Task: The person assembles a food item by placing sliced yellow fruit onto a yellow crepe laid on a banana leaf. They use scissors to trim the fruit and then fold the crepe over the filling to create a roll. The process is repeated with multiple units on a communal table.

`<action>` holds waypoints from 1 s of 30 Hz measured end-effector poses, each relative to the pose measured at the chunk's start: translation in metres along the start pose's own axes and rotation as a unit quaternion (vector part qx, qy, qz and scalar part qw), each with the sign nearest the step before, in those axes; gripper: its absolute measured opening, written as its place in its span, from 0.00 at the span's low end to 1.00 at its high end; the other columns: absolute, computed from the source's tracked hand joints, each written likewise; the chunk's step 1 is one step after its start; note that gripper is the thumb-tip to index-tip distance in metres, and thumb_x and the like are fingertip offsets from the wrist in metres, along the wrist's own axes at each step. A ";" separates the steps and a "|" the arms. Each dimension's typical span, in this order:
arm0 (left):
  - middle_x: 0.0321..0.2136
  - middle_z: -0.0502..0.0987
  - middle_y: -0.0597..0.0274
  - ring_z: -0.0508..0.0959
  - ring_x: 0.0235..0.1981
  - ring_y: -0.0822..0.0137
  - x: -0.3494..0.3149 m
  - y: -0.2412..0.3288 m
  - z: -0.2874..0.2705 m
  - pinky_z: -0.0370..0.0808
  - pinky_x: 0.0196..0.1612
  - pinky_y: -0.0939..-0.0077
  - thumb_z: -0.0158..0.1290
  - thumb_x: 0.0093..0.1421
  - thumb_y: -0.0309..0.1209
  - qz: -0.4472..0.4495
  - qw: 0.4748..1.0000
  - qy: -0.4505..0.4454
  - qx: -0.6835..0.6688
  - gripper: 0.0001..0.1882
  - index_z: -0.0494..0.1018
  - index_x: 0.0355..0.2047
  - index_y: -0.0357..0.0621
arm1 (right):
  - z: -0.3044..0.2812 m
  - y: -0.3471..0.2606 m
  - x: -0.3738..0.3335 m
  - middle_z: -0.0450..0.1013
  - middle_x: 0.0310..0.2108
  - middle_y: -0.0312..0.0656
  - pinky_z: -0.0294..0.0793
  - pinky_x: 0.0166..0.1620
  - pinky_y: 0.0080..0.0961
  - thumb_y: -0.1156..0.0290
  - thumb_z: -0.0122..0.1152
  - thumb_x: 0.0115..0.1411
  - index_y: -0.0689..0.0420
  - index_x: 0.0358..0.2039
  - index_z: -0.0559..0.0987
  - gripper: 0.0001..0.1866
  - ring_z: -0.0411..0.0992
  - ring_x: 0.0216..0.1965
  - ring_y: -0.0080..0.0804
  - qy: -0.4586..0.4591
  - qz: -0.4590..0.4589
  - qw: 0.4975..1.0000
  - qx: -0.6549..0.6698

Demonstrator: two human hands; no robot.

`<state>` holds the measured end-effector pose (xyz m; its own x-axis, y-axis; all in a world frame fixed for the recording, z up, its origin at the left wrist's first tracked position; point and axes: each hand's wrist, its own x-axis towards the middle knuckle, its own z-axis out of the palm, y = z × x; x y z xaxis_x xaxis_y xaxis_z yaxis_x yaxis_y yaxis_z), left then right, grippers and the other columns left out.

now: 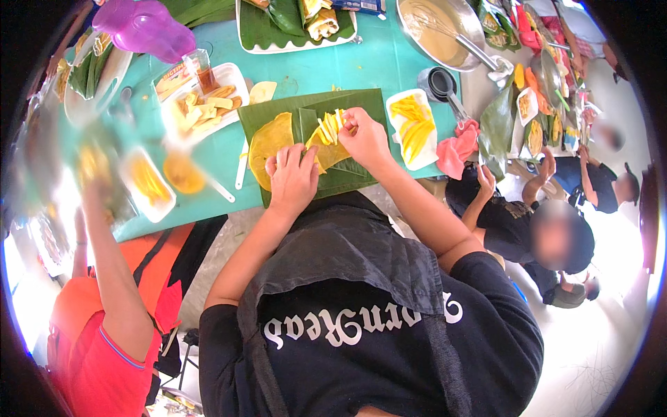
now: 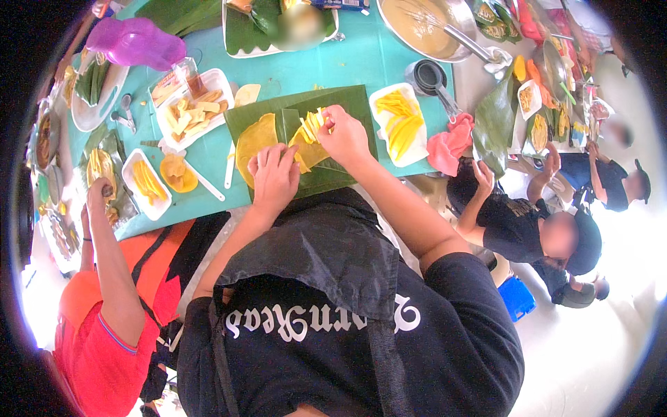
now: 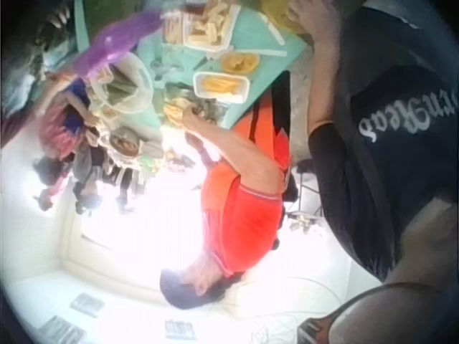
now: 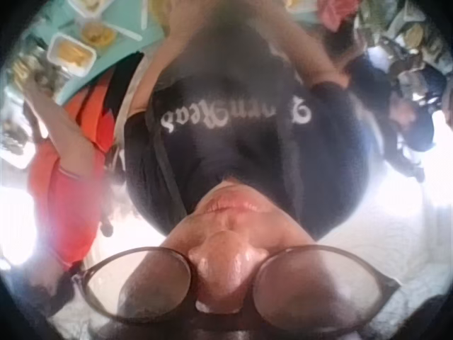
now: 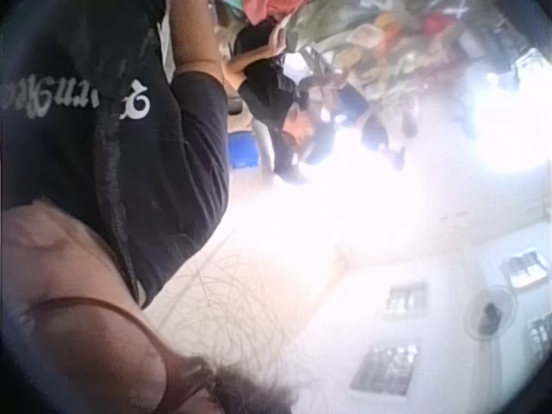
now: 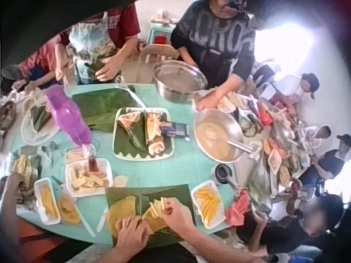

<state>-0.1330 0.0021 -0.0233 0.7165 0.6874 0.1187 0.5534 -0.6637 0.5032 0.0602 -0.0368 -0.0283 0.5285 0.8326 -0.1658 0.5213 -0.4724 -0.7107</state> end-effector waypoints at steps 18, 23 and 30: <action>0.30 0.69 0.66 0.71 0.38 0.65 0.000 -0.003 0.015 0.59 0.42 0.60 0.52 0.53 0.27 -0.012 0.997 -0.069 0.029 0.16 0.77 0.42 0.57 | -0.027 0.030 -0.014 0.74 0.37 0.51 0.74 0.42 0.39 0.64 0.64 0.52 0.57 0.42 0.76 0.18 0.74 0.40 0.48 0.022 0.015 0.991 -0.128; 0.31 0.69 0.66 0.71 0.38 0.65 0.002 0.001 0.015 0.59 0.42 0.61 0.55 0.51 0.26 -0.004 0.997 -0.071 0.039 0.16 0.78 0.41 0.56 | -0.029 0.041 -0.027 0.73 0.36 0.49 0.73 0.43 0.40 0.61 0.66 0.51 0.60 0.45 0.73 0.24 0.73 0.40 0.46 -0.018 0.083 0.989 -0.122; 0.32 0.68 0.64 0.70 0.38 0.62 0.012 0.015 0.008 0.59 0.41 0.60 0.56 0.49 0.27 0.007 0.998 -0.058 0.033 0.16 0.77 0.41 0.54 | -0.018 0.030 -0.027 0.74 0.30 0.44 0.73 0.39 0.40 0.62 0.66 0.51 0.58 0.44 0.72 0.22 0.74 0.36 0.44 -0.045 0.150 0.983 -0.094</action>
<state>-0.1127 -0.0021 -0.0216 0.7668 0.6414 0.0229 0.5670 -0.6937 0.4442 0.0733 -0.0787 -0.0329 0.6206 0.6653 -0.4151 0.4700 -0.7393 -0.4822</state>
